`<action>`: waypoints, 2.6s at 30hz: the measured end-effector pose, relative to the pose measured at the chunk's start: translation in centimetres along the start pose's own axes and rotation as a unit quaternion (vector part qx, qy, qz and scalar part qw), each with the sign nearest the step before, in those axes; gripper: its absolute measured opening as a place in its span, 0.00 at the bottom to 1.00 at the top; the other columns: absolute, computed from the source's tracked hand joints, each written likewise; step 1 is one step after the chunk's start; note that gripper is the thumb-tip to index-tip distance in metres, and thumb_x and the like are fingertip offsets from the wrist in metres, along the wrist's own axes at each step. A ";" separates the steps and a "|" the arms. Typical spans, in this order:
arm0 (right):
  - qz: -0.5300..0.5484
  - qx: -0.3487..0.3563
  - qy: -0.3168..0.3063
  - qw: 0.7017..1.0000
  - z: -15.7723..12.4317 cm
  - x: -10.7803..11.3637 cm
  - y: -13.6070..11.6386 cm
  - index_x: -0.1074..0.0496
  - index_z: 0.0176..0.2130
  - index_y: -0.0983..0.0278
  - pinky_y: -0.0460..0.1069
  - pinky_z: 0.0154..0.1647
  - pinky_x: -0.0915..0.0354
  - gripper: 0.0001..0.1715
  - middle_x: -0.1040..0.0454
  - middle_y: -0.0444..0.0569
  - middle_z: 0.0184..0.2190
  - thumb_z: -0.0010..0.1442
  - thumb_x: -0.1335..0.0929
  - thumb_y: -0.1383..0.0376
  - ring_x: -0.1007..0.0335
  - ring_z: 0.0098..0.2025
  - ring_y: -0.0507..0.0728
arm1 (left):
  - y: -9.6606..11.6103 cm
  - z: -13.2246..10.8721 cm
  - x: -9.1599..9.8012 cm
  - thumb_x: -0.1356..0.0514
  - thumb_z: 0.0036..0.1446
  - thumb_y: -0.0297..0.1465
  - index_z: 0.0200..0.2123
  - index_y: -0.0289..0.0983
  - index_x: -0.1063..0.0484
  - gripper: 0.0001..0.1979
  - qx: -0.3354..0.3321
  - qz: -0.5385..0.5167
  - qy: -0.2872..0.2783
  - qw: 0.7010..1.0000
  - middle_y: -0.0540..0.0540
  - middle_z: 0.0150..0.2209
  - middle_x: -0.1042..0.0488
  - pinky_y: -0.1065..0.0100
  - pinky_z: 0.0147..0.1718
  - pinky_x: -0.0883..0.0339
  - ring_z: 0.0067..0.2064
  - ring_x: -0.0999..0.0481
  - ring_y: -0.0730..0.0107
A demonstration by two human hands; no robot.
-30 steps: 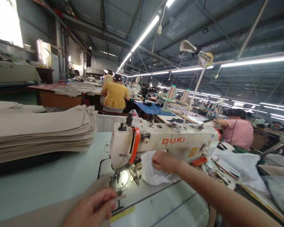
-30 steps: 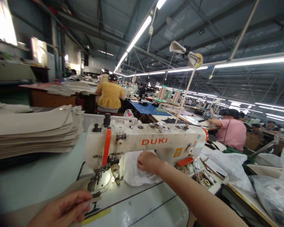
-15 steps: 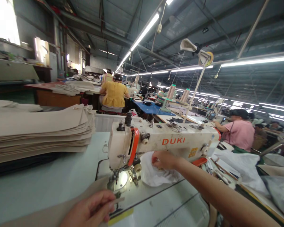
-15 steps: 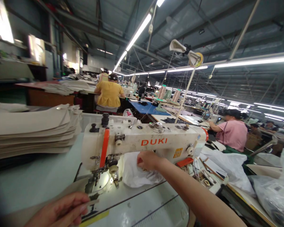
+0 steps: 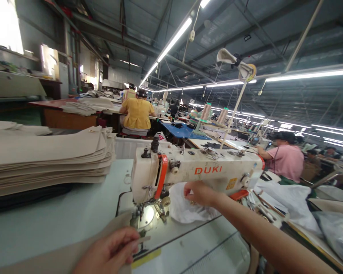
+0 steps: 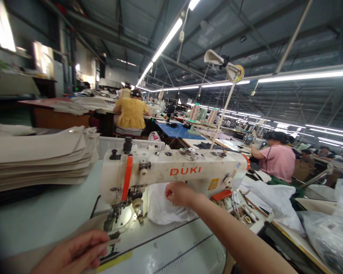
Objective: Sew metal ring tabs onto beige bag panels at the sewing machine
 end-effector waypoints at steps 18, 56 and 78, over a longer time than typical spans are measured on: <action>0.558 -0.014 0.115 0.822 -5.6 -5.9 -10.5 0.22 0.35 0.60 0.48 0.33 0.35 0.15 0.26 0.45 0.27 0.46 0.26 0.56 0.32 0.30 0.54 | 2.4 -2.4 0.4 0.41 0.47 0.36 0.29 0.36 0.27 0.10 -0.077 -0.085 0.045 0.992 0.50 0.25 0.27 0.70 0.31 0.34 0.28 0.28 0.68; 0.776 -0.138 -0.027 0.614 -4.4 -6.8 -11.6 0.24 0.25 0.69 0.40 0.23 0.36 0.18 0.27 0.44 0.18 0.36 0.20 0.62 0.34 0.18 0.45 | 2.6 -2.2 0.6 0.42 0.49 0.35 0.28 0.37 0.27 0.08 -0.085 -0.079 0.074 0.991 0.52 0.23 0.29 0.72 0.29 0.37 0.28 0.30 0.70; 0.615 -0.043 0.074 0.784 -4.8 -8.9 -10.5 0.22 0.29 0.63 0.45 0.30 0.36 0.18 0.28 0.45 0.22 0.45 0.24 0.52 0.34 0.26 0.51 | 1.5 -1.5 -0.1 0.32 0.33 0.42 0.26 0.34 0.32 0.21 0.026 -0.271 -0.031 0.962 0.50 0.19 0.26 0.73 0.21 0.37 0.19 0.30 0.75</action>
Point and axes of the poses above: each hand's wrist, its own z-axis towards the middle knuckle, its own x-axis out of the back of the hand, y = z × x, the point moved 1 cm from there along z, towards the middle knuckle
